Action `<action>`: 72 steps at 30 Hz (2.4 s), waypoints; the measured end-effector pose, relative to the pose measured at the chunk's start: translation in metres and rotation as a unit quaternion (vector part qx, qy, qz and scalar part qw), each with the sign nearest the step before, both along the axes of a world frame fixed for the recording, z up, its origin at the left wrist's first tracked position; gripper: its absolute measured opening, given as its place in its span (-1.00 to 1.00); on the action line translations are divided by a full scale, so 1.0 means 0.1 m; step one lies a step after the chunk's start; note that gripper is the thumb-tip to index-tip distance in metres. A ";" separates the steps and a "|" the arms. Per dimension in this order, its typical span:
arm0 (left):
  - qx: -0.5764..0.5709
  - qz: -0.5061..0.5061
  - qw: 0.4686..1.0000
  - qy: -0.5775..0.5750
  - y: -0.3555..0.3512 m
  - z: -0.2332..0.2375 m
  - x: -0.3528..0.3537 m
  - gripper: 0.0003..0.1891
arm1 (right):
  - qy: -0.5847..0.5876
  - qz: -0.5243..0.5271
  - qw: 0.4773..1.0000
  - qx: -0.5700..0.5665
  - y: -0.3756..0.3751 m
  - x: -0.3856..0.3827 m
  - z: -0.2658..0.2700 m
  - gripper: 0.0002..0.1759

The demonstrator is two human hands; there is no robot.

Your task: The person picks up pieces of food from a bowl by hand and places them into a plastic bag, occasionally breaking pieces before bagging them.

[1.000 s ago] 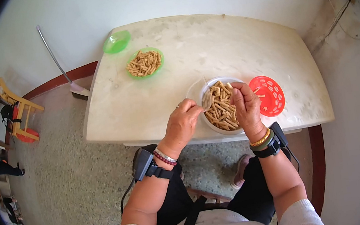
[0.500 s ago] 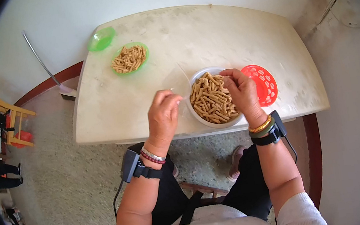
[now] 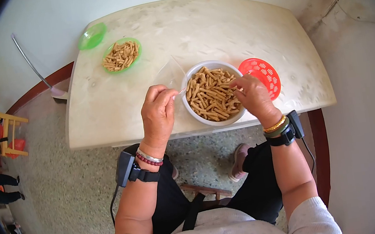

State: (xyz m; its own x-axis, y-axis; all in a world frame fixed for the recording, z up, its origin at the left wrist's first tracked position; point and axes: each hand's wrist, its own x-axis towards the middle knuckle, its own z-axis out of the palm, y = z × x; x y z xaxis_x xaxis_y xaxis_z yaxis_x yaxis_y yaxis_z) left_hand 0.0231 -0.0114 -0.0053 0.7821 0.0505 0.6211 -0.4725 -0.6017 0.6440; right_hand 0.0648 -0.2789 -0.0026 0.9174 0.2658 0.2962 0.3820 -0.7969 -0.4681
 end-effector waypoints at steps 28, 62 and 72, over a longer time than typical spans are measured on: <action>0.014 -0.003 1.000 0.014 -0.02 -0.02 0.01 -0.89 | -0.008 0.043 0.998 0.033 -0.02 -0.06 -0.11 -0.92; 0.079 -0.058 0.995 0.008 -0.08 -0.01 -0.04 -0.82 | 0.193 0.116 0.836 0.500 0.89 0.09 0.20 -0.73; 0.039 0.023 0.998 -0.042 0.01 -0.01 0.03 -0.88 | 0.131 -0.004 0.963 0.237 0.26 0.19 0.02 -0.85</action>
State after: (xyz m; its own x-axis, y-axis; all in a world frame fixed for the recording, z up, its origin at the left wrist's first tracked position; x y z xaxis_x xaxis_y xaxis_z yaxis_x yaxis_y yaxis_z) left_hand 0.0257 -0.0101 -0.0065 0.7251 0.0351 0.6878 -0.4930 -0.6708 0.5540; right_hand 0.0840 -0.2527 -0.0007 0.9787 0.1499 0.1401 0.1954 -0.4729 -0.8592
